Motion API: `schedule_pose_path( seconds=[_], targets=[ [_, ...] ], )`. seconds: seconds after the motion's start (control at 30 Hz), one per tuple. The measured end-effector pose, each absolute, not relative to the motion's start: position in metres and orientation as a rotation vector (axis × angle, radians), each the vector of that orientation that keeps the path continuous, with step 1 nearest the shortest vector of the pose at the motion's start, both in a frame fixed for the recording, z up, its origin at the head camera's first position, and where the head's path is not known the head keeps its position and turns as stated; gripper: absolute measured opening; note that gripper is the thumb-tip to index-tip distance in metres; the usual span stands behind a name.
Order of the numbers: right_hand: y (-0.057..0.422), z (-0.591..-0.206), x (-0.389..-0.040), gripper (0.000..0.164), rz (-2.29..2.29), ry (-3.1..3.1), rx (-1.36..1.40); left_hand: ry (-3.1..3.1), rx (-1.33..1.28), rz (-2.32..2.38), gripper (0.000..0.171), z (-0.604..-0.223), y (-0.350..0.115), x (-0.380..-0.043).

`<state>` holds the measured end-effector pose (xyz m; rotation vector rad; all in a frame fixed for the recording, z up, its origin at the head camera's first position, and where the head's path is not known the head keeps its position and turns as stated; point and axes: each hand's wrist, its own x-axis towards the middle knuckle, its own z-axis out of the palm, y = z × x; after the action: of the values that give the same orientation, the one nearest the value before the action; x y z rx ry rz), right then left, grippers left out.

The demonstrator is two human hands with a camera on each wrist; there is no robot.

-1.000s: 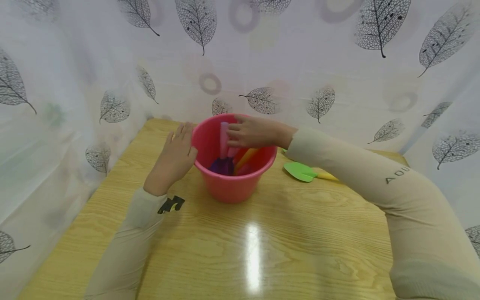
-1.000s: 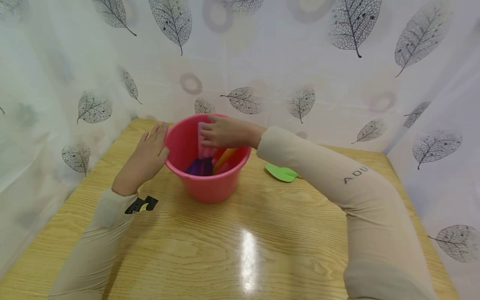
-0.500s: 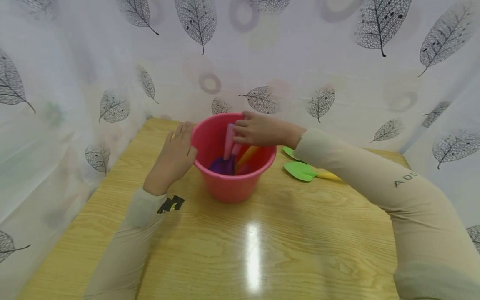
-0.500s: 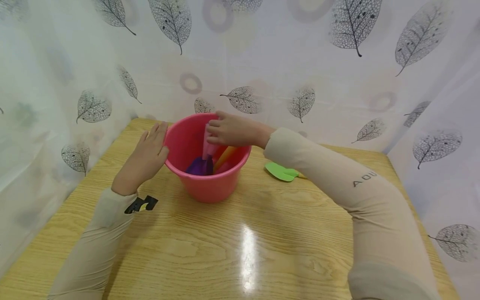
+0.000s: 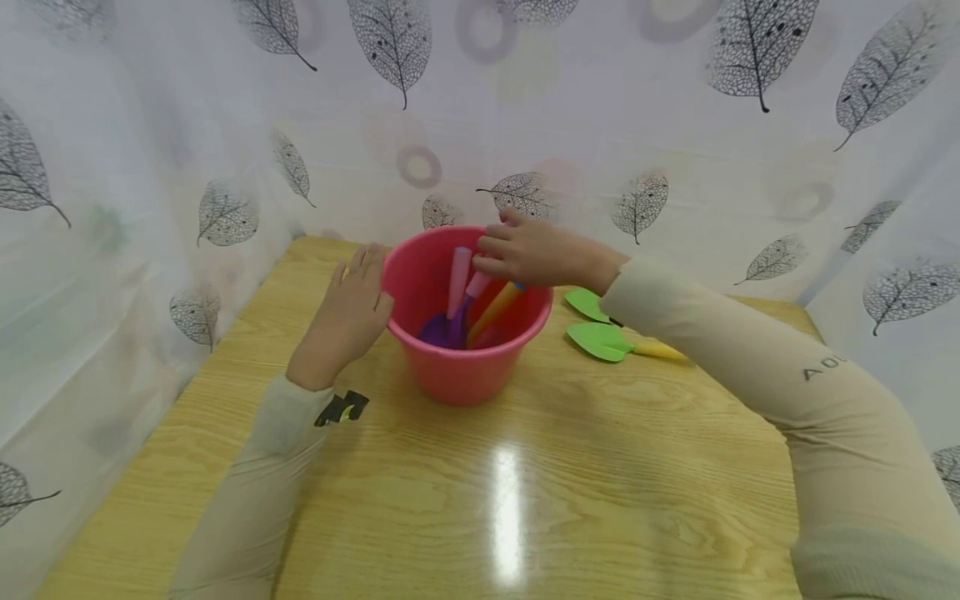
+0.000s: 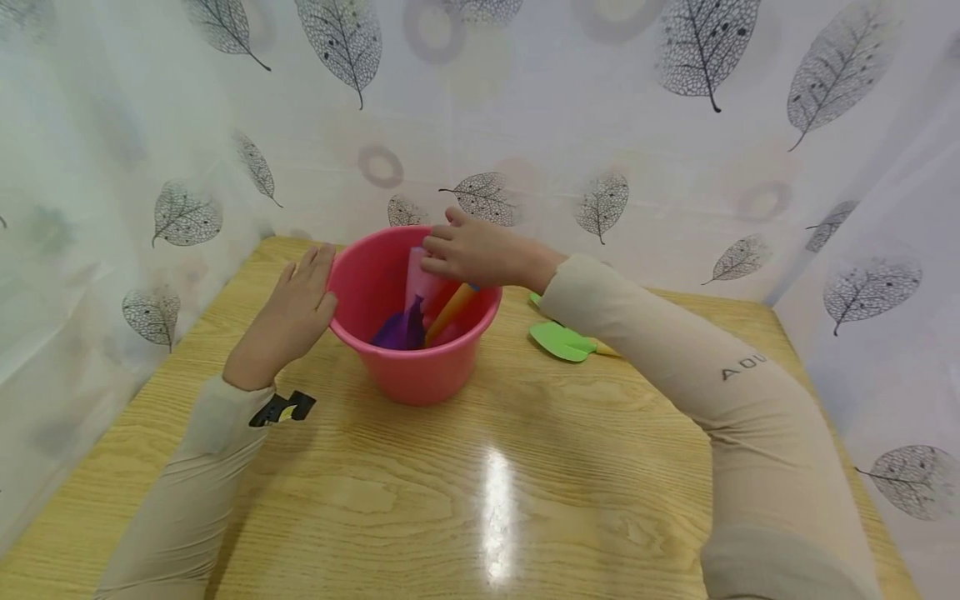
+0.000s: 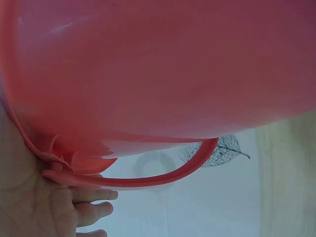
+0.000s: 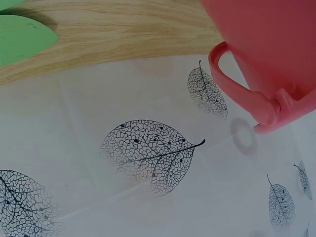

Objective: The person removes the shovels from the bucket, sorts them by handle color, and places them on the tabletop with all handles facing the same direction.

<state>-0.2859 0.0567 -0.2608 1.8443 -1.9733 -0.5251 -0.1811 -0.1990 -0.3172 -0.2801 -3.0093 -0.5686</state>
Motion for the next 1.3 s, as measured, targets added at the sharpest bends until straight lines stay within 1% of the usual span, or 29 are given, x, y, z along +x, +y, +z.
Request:
schedule_pose_path(
  seconds=[0.33,0.77,1.1,1.3],
  targets=[
    [0.071,-0.267,-0.287,0.031,-0.308,-1.866,1.678,-3.021,-0.269,-0.578,0.060,-0.316,-0.198,-0.181],
    [0.084,-0.280,-0.274,0.017,-0.093,-1.847,1.372,-3.008,-0.274,-0.589,0.060,-0.315,-0.198,-0.179],
    [0.093,-0.284,-0.262,0.018,-0.017,-1.824,1.215,-3.003,-0.268,-0.590,0.061,-0.316,-0.198,-0.180],
    [0.103,-0.289,-0.257,0.024,-0.018,-1.855,1.131,-2.988,-0.257,-0.604,0.062,-0.318,-0.198,-0.180]
  ],
)
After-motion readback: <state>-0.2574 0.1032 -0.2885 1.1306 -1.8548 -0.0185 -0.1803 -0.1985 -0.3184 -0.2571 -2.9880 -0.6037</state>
